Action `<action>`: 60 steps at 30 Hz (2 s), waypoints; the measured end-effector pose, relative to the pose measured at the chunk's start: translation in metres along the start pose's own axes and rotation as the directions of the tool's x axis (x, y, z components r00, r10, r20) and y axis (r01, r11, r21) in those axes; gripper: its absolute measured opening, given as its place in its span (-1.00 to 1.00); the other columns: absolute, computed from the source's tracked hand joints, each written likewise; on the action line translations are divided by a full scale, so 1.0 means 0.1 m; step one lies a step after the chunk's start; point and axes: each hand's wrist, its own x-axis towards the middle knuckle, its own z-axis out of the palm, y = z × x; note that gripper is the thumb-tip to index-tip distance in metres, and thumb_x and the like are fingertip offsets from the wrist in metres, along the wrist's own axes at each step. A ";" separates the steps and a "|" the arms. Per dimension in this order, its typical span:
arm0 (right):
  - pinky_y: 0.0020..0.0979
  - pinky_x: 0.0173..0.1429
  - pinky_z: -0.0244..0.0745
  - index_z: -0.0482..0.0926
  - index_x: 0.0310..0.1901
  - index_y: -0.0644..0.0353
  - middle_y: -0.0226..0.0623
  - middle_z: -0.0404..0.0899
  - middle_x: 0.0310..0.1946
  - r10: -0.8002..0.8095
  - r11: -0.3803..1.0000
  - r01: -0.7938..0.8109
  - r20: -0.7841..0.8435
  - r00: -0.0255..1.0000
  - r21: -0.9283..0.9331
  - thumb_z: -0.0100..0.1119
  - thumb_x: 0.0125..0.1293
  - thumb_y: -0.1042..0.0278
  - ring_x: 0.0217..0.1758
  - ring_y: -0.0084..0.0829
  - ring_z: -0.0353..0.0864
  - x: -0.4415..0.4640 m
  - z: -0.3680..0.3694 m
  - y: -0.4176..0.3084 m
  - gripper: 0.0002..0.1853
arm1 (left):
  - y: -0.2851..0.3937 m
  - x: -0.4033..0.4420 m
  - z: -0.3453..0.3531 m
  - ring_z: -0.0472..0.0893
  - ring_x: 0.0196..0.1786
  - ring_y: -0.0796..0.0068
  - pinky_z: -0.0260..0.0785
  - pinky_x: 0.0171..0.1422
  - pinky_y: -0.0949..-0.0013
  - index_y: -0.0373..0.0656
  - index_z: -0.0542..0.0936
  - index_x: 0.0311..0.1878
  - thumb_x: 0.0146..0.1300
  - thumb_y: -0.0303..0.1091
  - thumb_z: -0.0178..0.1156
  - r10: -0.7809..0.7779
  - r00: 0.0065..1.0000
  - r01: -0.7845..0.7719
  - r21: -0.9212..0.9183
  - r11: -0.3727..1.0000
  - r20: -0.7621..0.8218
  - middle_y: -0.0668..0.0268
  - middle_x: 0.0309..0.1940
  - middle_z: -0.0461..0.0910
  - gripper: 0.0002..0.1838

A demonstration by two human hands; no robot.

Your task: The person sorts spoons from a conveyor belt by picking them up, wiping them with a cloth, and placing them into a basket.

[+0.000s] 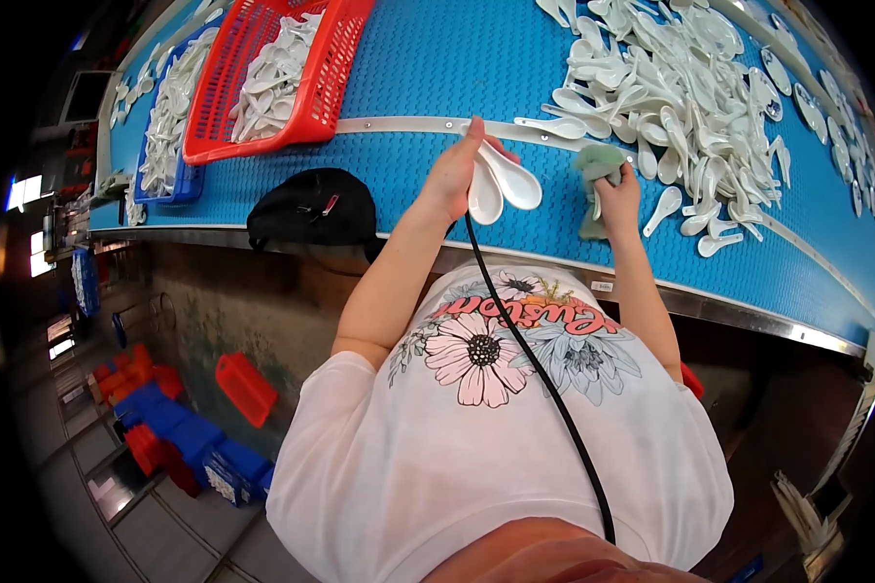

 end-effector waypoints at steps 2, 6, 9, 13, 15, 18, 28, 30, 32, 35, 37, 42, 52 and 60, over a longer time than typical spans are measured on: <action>-0.46 -0.14 0.42 0.44 -0.09 0.21 -0.27 0.54 -0.21 0.078 0.963 -0.080 0.018 0.997 0.259 0.10 0.03 0.51 -0.25 -0.46 0.54 -0.17 0.07 -0.38 -0.66 | -0.16 0.13 -0.02 0.57 -0.27 0.23 0.43 -0.13 0.17 -0.23 0.43 -0.31 0.22 0.17 -0.14 -0.198 0.980 0.196 -0.063 0.979 -0.033 0.10 -0.41 0.53 -0.46; -0.48 -0.12 0.41 0.44 -0.07 0.24 -0.37 0.52 -0.23 -0.035 0.956 -0.041 0.252 0.967 0.290 0.06 0.10 0.50 -0.20 -0.55 0.49 -0.33 0.21 -0.66 -0.69 | -0.34 0.17 0.23 0.57 -0.26 0.18 0.45 -0.15 0.15 -0.24 0.37 -0.16 0.18 0.26 -0.20 -0.230 0.967 0.253 -0.283 0.925 0.114 0.14 -0.38 0.52 -0.37; -0.49 -0.14 0.40 0.47 -0.13 0.24 -0.34 0.54 -0.23 -0.154 0.918 0.120 0.061 0.986 0.377 0.10 0.07 0.46 -0.21 -0.46 0.52 -0.10 0.15 -0.67 -0.72 | -0.42 0.21 0.01 0.57 -0.24 0.13 0.44 -0.14 0.11 -0.21 0.38 -0.17 0.21 0.22 -0.19 -0.274 0.931 0.319 -0.174 0.932 0.240 0.16 -0.37 0.52 -0.42; -0.38 -0.10 0.40 0.48 -0.15 0.21 -0.22 0.50 -0.21 -0.453 0.810 0.478 0.156 0.878 -0.340 0.22 -0.04 0.39 -0.17 -0.20 0.49 0.48 0.19 -0.37 -0.66 | -0.34 0.25 -0.11 0.56 -0.25 0.06 0.45 -0.19 0.08 -0.17 0.42 -0.29 0.25 0.11 -0.16 -0.210 0.961 0.255 -0.282 0.925 0.183 0.19 -0.40 0.52 -0.53; -0.35 -0.14 0.40 0.49 -0.19 0.18 -0.27 0.50 -0.23 -0.564 0.642 0.564 0.178 0.806 -0.519 0.25 -0.08 0.37 -0.18 -0.22 0.48 0.58 0.38 -0.05 -0.66 | -0.27 0.26 -0.14 0.56 -0.25 0.04 0.44 -0.18 0.07 -0.18 0.43 -0.29 0.25 0.09 -0.15 -0.149 0.977 0.194 -0.340 0.920 0.155 0.19 -0.41 0.52 -0.54; -0.33 -0.17 0.40 0.50 -0.24 0.13 -0.34 0.46 -0.18 -0.535 0.501 0.531 0.238 0.811 -0.683 0.28 -0.13 0.36 -0.13 -0.28 0.43 0.52 0.47 0.08 -0.67 | -0.15 0.32 -0.26 0.52 -0.21 0.07 0.41 -0.14 0.06 -0.16 0.43 -0.32 0.23 0.06 -0.11 -0.082 0.996 0.086 -0.539 0.838 0.032 0.19 -0.43 0.51 -0.58; -0.30 -0.09 0.40 0.46 -0.10 0.21 -0.13 0.53 -0.24 -0.163 0.968 0.226 0.404 0.900 -0.112 0.23 0.02 0.07 -0.16 -0.13 0.51 0.14 0.68 -0.73 -0.53 | -0.24 0.52 -0.54 0.52 -0.07 0.18 0.40 0.00 0.15 -0.24 0.31 0.05 0.17 0.12 0.01 -0.053 0.992 0.080 -0.259 0.963 0.112 0.09 -0.06 0.44 -0.39; -0.29 -0.11 0.39 0.48 -0.15 0.21 -0.14 0.53 -0.26 -0.269 0.952 0.305 0.393 0.879 -0.031 0.22 0.03 0.09 -0.18 -0.14 0.51 0.10 0.67 -0.85 -0.58 | -0.28 0.51 -0.41 0.51 -0.06 0.21 0.38 0.02 0.17 -0.24 0.29 0.09 0.19 0.02 0.04 -0.104 0.995 0.102 -0.247 0.964 0.007 0.12 0.00 0.40 -0.43; -0.30 -0.10 0.38 0.49 -0.18 0.21 -0.15 0.50 -0.22 -0.185 0.977 0.207 0.290 0.939 -0.046 0.22 0.03 0.13 -0.17 -0.16 0.49 0.18 0.63 -0.84 -0.62 | -0.44 0.63 -0.56 0.54 -0.11 0.23 0.42 -0.06 0.19 -0.22 0.34 0.02 0.19 -0.16 0.08 -0.031 0.999 0.033 -0.177 0.984 0.011 0.17 -0.13 0.47 -0.58; -0.30 -0.13 0.35 0.51 -0.23 0.15 -0.23 0.48 -0.20 -0.416 0.781 0.438 0.152 0.896 -0.446 0.18 0.01 0.24 -0.14 -0.23 0.47 0.58 0.46 -0.61 -0.72 | -0.34 0.60 -0.64 0.59 -0.25 0.21 0.47 -0.23 0.21 -0.16 0.38 -0.17 0.13 -0.32 0.13 -0.140 0.990 0.139 -0.254 0.957 0.015 0.28 -0.45 0.51 -0.76; -0.30 -0.14 0.33 0.52 -0.25 0.12 -0.27 0.48 -0.21 -0.516 0.549 0.455 0.145 0.845 -0.701 0.16 0.01 0.28 -0.14 -0.26 0.46 0.79 0.43 -0.26 -0.76 | -0.30 0.56 -0.67 0.58 -0.25 0.21 0.48 -0.24 0.21 -0.17 0.38 -0.18 0.13 -0.32 0.14 -0.152 0.987 0.134 -0.241 0.961 -0.060 0.27 -0.43 0.51 -0.77; -0.26 -0.21 0.35 0.46 -0.29 0.06 -0.35 0.45 -0.29 -0.484 0.263 0.423 0.261 0.835 -0.867 0.08 0.06 0.33 -0.18 -0.28 0.45 0.78 0.52 -0.09 -0.85 | -0.29 0.53 -0.74 0.58 -0.24 0.21 0.49 -0.25 0.21 -0.22 0.39 -0.18 0.13 -0.31 0.14 -0.168 0.971 0.125 -0.238 0.963 -0.173 0.24 -0.38 0.51 -0.74; -0.38 -0.28 0.42 0.44 -0.09 0.18 -0.16 0.52 -0.31 0.162 0.979 -0.128 0.219 0.962 -0.161 0.18 0.09 0.11 -0.31 -0.38 0.53 0.26 0.82 -0.06 -0.59 | -0.39 0.58 -0.83 0.60 -0.33 0.25 0.48 -0.37 0.23 -0.21 0.42 -0.27 0.12 -0.20 0.17 -0.183 0.959 0.155 -0.142 0.978 -0.215 0.23 -0.42 0.52 -0.72; -0.51 -0.19 0.40 0.38 -0.01 0.28 -0.26 0.52 -0.23 0.240 0.904 -0.342 0.354 0.904 0.259 0.19 0.13 0.15 -0.22 -0.52 0.50 -0.12 -0.31 -0.25 -0.53 | -0.02 0.51 -0.86 0.55 -0.51 0.47 0.38 -0.47 0.44 -0.22 0.49 -0.36 0.05 -0.30 0.24 0.037 0.993 0.007 0.368 0.930 -0.113 0.32 -0.58 0.49 -0.79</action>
